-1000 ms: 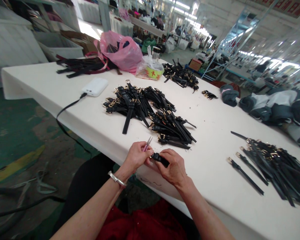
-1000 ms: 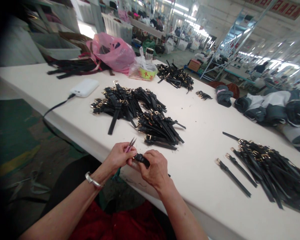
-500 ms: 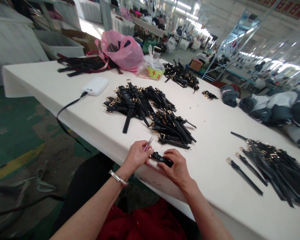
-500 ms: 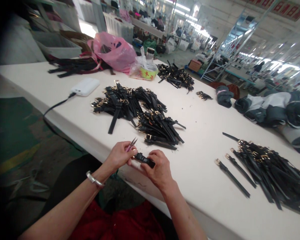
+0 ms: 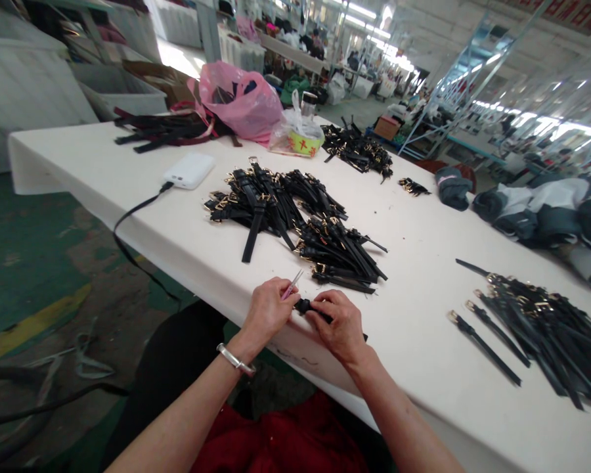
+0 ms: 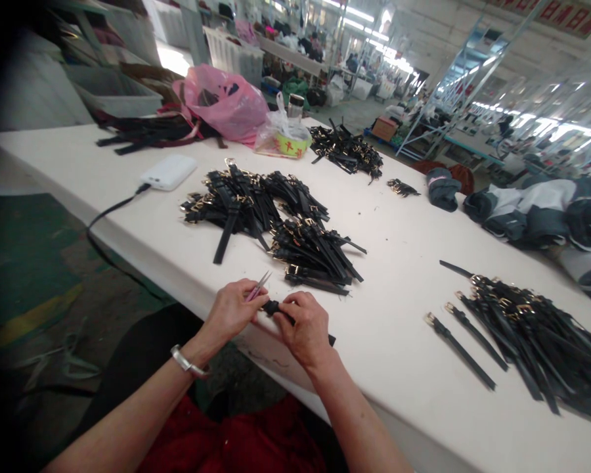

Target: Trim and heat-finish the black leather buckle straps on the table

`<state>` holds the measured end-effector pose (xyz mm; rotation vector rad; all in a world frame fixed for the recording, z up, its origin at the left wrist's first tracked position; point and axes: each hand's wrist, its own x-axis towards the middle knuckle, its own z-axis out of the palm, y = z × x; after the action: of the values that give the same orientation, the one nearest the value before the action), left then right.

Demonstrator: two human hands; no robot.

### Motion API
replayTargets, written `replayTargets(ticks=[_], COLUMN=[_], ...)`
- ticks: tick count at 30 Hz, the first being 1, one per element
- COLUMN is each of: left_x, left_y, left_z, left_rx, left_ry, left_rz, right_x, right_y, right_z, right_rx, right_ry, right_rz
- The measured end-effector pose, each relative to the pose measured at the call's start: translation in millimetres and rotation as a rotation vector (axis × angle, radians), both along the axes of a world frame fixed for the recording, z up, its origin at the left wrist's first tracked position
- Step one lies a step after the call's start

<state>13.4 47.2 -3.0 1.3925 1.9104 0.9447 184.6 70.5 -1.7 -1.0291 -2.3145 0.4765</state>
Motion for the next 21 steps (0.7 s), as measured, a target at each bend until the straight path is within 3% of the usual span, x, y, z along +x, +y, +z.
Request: replayTargets(ticks=[4, 12, 21], left_x=[1.4, 1.1, -6.7], left_y=[-0.4, 0.5, -13.4], left_z=[1.9, 1.5, 6.2], left_rx=[0.014, 0.045, 0.081], left_ry=[0.040, 0.050, -0.095], left_rz=[0.001, -0.001, 0.032], right_x=[-0.8, -4.3, -10.6], right_y=[0.0, 10.4, 12.8], right_z=[0.1, 3.9, 0.2], right_rx=[0.045, -0.168, -0.261], right_ry=[-0.016, -0.054, -0.041], right_rz=[0.033, 0.041, -0.125])
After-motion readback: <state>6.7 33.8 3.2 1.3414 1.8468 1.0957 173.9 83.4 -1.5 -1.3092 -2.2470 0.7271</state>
